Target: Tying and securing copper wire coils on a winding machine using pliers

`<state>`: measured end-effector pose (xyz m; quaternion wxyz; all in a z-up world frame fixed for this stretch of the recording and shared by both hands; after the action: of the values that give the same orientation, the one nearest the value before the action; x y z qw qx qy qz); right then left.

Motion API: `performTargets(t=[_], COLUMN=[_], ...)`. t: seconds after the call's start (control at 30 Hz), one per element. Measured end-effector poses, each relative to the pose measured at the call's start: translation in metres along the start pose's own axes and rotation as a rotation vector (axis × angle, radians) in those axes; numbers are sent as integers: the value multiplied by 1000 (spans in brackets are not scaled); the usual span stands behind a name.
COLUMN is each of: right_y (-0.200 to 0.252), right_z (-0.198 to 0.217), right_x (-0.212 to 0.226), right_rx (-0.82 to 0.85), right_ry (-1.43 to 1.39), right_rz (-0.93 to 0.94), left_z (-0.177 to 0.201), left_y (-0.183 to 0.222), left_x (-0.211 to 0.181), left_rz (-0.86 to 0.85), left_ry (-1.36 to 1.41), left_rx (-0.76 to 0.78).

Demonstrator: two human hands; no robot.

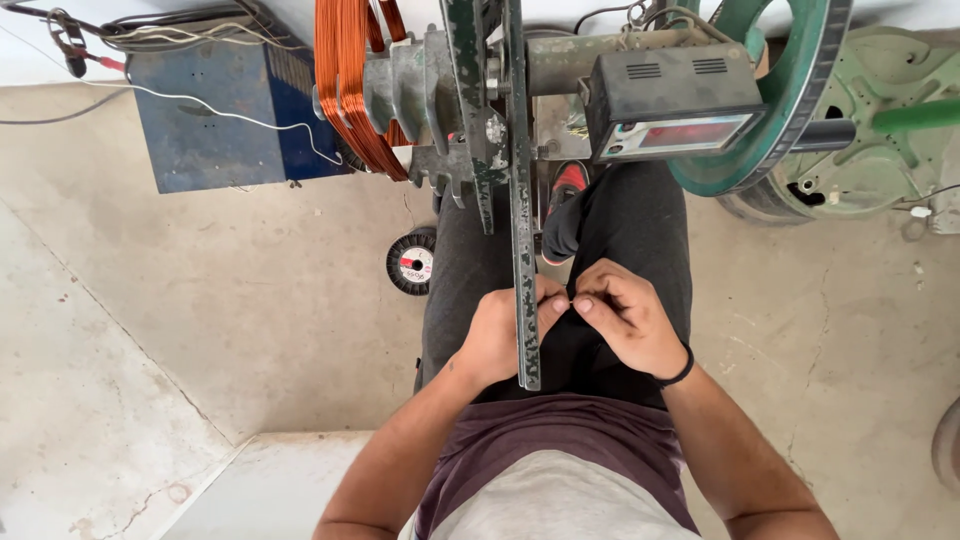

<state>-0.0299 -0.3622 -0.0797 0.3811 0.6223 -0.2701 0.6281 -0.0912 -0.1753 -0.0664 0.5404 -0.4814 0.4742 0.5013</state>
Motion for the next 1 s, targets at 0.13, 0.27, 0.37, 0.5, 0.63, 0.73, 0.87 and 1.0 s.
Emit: performTargets(t=[0.13,0.27,0.37,0.5,0.63,0.73,0.87,1.0], right_y=[2,4,1,0,1,-1,-1,-3], right_z=[0,5,1,-4,-6,-7,-9,-12], right_x=[0,3,15,14,11,16,22,27], right_rx=[-62,-38,17,-9,-134,-160,-179,-194], right_ry=[29,36,11,70,92,113,119,114], right_rz=[31,-56,-133,-74,31,80,96,126], left_z=[-3,1,2,2,2,4,4,1], left_y=[5,0,0,-2,-1,0,0,3], left_x=[10,-2,-1,-10,-9,-9,-11,-7], left_rz=[-10,-25,-38,-70,-85,-78,-67,-50], left_ry=[121,174,137,132,109,82,100,104], left_rx=[-68,-121,-122,-155,-163,-157,-161,-166])
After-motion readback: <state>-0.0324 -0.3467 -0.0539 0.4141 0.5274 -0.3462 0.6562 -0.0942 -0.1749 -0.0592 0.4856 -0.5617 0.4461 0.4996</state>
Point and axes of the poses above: each hand's wrist, its own y-axis away from the middle knuckle, its own z-axis out of the back of the hand, x = y × z, the point moved 1 cm from there along -y, towards the middle knuckle, and after that the axes turned 11 degrees about -z, right-handed, at the moved point
